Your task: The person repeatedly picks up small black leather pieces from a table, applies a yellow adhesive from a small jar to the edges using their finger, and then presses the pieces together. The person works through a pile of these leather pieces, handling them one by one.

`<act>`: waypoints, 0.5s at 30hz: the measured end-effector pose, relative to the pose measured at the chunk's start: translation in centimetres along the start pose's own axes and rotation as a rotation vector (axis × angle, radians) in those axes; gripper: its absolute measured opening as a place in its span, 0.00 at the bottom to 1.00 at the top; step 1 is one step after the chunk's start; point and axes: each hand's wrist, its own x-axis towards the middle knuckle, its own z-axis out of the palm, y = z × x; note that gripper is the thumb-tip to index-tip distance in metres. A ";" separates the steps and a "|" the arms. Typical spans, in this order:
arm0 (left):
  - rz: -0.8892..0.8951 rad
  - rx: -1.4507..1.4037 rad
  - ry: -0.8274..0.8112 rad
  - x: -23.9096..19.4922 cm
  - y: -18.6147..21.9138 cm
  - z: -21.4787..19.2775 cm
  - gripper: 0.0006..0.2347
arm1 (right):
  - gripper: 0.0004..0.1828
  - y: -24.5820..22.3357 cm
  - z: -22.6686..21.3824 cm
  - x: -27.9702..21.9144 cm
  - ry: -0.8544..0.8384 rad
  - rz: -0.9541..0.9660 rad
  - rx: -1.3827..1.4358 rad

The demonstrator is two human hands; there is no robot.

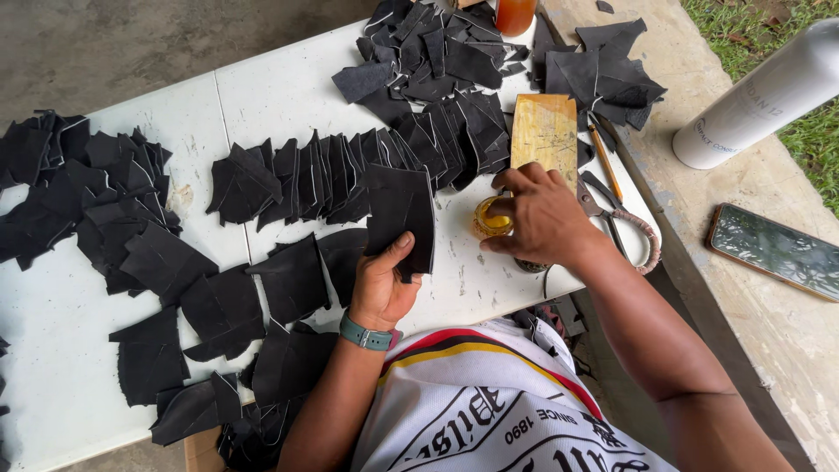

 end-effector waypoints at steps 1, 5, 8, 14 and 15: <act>-0.015 -0.006 0.013 0.0 0.0 0.0 0.12 | 0.29 -0.2 0.1 0.4 -0.053 0.002 -0.009; -0.032 -0.039 -0.013 -0.3 0.1 0.8 0.13 | 0.28 0.1 0.4 0.5 -0.087 -0.010 0.058; -0.059 -0.110 -0.013 -0.2 0.3 1.1 0.13 | 0.30 1.0 0.4 -1.6 0.130 -0.044 0.172; -0.053 -0.068 0.013 -0.1 -0.1 1.3 0.11 | 0.20 2.3 0.2 -5.5 0.392 -0.273 0.510; -0.064 -0.084 0.010 0.0 -0.3 1.2 0.10 | 0.21 2.2 0.0 -5.7 0.435 -0.345 0.669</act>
